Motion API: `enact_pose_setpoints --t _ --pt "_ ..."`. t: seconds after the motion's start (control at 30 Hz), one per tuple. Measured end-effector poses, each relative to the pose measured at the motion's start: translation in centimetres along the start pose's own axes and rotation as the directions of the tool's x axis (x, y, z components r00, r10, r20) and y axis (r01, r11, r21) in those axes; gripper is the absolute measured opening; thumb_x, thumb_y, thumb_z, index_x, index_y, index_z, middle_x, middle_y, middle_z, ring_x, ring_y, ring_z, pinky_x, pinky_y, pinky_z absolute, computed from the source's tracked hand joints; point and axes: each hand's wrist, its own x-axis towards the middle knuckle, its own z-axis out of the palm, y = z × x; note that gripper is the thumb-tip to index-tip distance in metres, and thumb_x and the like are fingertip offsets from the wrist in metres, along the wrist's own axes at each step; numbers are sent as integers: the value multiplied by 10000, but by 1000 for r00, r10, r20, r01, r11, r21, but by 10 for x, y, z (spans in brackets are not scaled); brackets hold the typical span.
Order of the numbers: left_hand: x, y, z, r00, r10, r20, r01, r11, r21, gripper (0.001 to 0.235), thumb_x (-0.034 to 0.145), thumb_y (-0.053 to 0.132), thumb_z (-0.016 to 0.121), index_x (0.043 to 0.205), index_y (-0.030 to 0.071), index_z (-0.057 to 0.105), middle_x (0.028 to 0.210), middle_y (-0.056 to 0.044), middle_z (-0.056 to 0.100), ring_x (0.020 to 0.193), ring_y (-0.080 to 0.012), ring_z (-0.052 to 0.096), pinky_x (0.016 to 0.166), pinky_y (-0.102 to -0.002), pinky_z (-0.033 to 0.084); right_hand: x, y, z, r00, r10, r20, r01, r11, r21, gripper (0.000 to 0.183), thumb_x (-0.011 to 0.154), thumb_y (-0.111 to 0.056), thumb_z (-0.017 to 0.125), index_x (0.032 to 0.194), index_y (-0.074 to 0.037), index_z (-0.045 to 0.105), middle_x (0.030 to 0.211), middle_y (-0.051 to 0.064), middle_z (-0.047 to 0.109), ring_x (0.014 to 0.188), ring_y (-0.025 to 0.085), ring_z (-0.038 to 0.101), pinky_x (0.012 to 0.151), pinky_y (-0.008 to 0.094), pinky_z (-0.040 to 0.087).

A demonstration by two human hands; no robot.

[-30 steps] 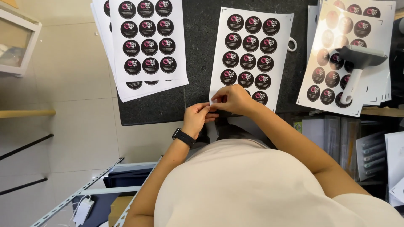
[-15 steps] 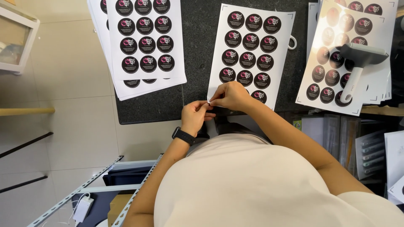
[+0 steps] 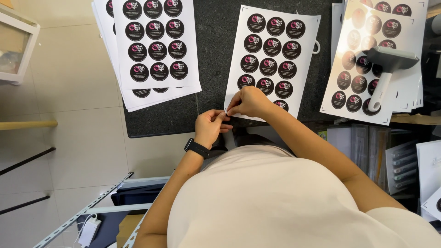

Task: Operating a sticker cutting machine and peeling the excess material from the sticker sheets.

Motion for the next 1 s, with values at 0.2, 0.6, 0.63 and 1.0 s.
enact_pose_setpoints --t 0.2,0.6,0.63,1.0 --pt "-1 0 0 1000 3 -3 -3 1000 30 214 1024 98 588 1162 -41 674 984 -217 768 761 -298 787 645 -324 683 2 -7 -3 999 22 27 -22 1000 -17 127 739 -221 883 857 -218 837 653 5 746 519 130 683 538 210 505" --pt "-3 4 2 999 25 -21 -24 997 70 246 947 101 709 1134 -55 678 926 -211 766 716 -284 779 613 -312 683 2 -9 -4 1000 6 9 -5 999 -38 105 767 -192 858 869 -195 832 666 27 740 547 180 694 599 258 527" --pt "-3 4 2 999 35 -25 -33 996 79 239 947 109 713 1120 -54 684 910 -207 767 704 -282 778 600 -313 683 2 -9 -4 1000 -3 8 4 999 -42 103 776 -188 853 876 -183 832 682 39 745 567 203 704 616 275 534" --pt "-8 13 4 994 95 -60 -87 990 111 249 943 138 733 1071 -72 690 850 -228 756 640 -298 765 532 -327 666 2 0 -2 998 -62 -31 61 998 -28 117 784 -209 856 886 -172 812 691 11 735 567 173 696 635 276 530"
